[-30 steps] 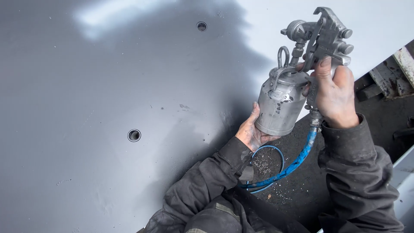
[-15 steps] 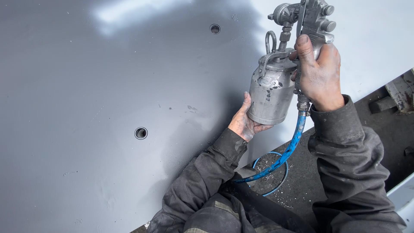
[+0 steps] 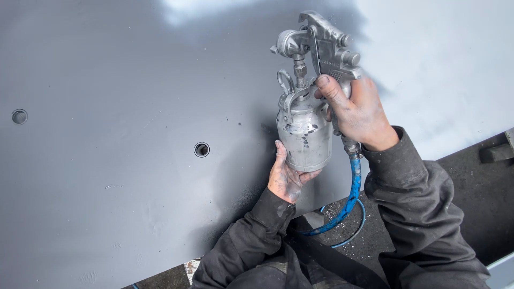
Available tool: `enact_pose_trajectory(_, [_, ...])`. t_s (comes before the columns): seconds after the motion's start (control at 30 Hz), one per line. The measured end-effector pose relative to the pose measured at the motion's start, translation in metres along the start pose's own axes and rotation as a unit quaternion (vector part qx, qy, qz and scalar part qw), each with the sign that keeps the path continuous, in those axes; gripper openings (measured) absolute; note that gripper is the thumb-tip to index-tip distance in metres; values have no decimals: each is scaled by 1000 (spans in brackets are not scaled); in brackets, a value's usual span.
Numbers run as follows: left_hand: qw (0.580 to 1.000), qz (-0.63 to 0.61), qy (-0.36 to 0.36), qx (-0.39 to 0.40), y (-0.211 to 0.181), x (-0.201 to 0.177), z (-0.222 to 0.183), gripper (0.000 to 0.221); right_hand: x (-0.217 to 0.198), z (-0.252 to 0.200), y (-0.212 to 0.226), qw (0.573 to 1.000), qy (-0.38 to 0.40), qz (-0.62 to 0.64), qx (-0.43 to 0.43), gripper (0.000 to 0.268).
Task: Spray painting a large metal panel using a pneumatic spray gun.
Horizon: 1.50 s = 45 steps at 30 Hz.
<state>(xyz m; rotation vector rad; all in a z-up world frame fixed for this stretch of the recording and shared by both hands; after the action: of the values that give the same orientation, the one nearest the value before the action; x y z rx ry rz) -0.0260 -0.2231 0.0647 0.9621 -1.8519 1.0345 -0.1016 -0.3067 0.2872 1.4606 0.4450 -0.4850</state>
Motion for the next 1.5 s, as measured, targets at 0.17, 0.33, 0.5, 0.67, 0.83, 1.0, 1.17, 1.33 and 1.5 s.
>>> enact_pose_trajectory(0.17, [997, -12, -77, 4, -8, -40, -12, 63, 25, -18, 18, 999, 28, 2, -31, 43])
enact_pose_trajectory(0.33, [998, -30, -59, 0, -3, -48, -18, 60, 39, -37, 8, 989, 75, 126, 11, 40])
enact_pose_trajectory(0.5, [997, -14, -71, 9, -4, -72, -22, 59, 38, -36, -17, 997, 12, 70, -11, 30])
enact_pose_trajectory(0.67, [997, 1, -73, 14, -15, -76, -32, 61, 42, -49, -28, 997, -7, 73, -9, 28])
enact_pose_trajectory(0.83, [998, 4, -64, 14, -20, -88, -33, 65, 54, -55, -9, 995, 17, 99, -11, 28])
enact_pose_trajectory(1.0, [998, 15, -59, -4, -23, -80, -43, 60, 56, -69, 25, 996, 2, 94, -5, 32])
enact_pose_trajectory(1.17, [999, 26, -26, -30, -5, -88, -30, 60, 35, -80, -18, 996, -63, 66, 1, 34])
enact_pose_trajectory(1.33, [998, 38, -8, -51, 19, -77, -26, 62, 7, -95, -33, 993, -110, 48, 21, 35])
enact_pose_trajectory(1.5, [996, 50, 38, -55, 43, -49, -1, 74, -26, -82, -47, 992, -123, 21, 28, 32])
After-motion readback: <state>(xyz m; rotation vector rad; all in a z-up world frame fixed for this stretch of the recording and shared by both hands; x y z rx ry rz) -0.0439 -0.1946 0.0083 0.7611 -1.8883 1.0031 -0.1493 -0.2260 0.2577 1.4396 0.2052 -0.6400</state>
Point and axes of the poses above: each hand's wrist, its own z-axis towards the middle knuckle, its own x-axis out of the palm, y = z × x, the point moved 9 cm from there along z, towards the middle knuckle, and after that the axes turned 12 degrees about x, right-handed, at the moved point
